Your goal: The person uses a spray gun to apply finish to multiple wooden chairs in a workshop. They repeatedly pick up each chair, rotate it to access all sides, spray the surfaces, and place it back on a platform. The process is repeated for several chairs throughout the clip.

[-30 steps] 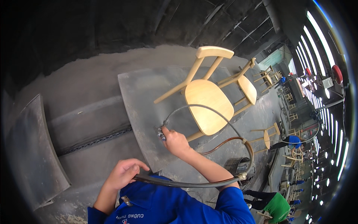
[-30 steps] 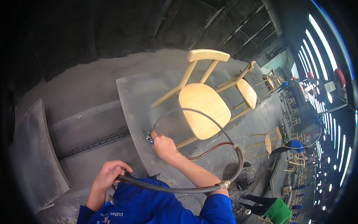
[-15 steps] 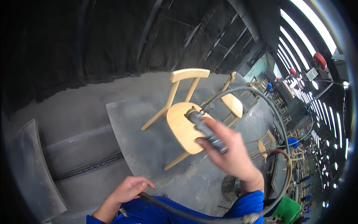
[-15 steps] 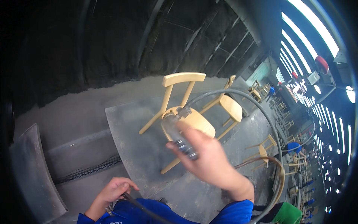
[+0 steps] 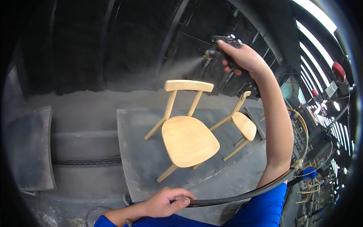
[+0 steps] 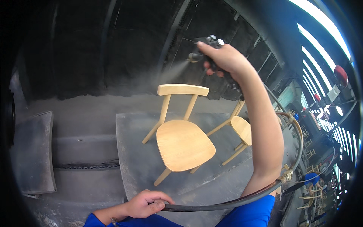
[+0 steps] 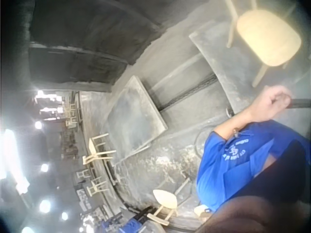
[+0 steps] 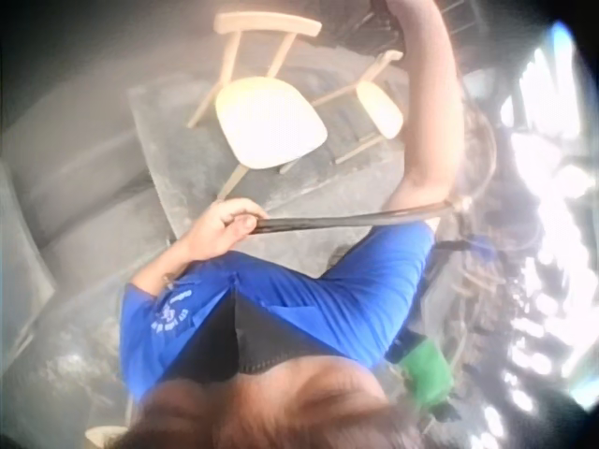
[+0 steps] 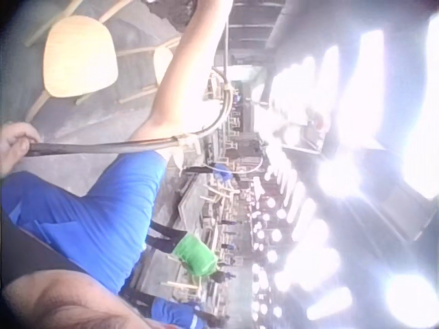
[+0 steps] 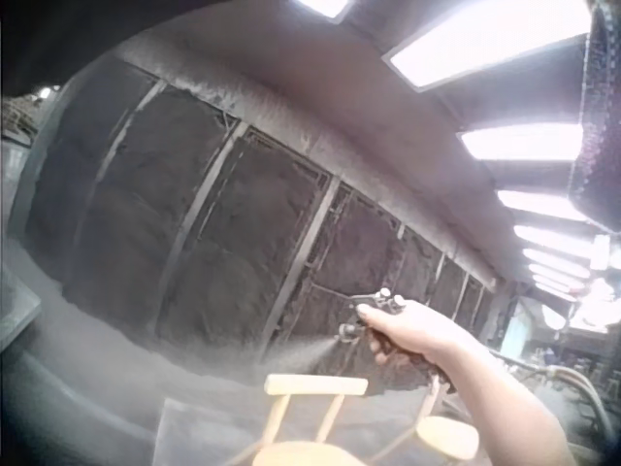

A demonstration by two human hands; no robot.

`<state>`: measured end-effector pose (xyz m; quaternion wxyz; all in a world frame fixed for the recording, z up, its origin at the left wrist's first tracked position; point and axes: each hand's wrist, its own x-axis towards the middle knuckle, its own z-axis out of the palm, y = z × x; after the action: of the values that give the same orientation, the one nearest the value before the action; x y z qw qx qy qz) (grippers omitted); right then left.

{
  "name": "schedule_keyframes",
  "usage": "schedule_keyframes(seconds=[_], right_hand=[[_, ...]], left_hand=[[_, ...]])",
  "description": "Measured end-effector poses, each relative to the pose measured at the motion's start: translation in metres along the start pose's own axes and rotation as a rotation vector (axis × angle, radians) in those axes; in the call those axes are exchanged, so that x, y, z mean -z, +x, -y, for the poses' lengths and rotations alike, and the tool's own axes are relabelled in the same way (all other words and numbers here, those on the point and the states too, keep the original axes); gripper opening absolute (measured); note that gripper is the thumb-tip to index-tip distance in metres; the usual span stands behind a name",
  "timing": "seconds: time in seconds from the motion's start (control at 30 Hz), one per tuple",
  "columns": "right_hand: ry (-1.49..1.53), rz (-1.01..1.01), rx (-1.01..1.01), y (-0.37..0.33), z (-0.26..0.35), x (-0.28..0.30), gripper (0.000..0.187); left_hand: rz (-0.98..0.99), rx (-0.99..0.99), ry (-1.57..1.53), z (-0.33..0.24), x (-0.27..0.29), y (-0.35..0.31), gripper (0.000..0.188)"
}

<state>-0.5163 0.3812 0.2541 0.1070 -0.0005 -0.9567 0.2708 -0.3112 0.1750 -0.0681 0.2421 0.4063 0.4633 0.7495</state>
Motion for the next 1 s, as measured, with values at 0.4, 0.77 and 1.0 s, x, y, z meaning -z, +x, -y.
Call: schedule_keyframes(seconds=[0.4,0.77,1.0], right_hand=[[0.069,-0.426,-0.354,-0.032,-0.160,0.122,0.046],[0.436,-0.541,-0.283,-0.091,-0.319,0.154,0.044],[0.872,-0.547,-0.182,-0.102,-0.514,0.169,0.041]], left_hand=[[0.309,0.290,-0.398,0.059,0.010,0.065,0.034],[0.318,0.469,-0.274,0.126,-0.034,0.160,0.032],[0.155,0.624,-0.328,0.216,-0.113,0.275,0.033]])
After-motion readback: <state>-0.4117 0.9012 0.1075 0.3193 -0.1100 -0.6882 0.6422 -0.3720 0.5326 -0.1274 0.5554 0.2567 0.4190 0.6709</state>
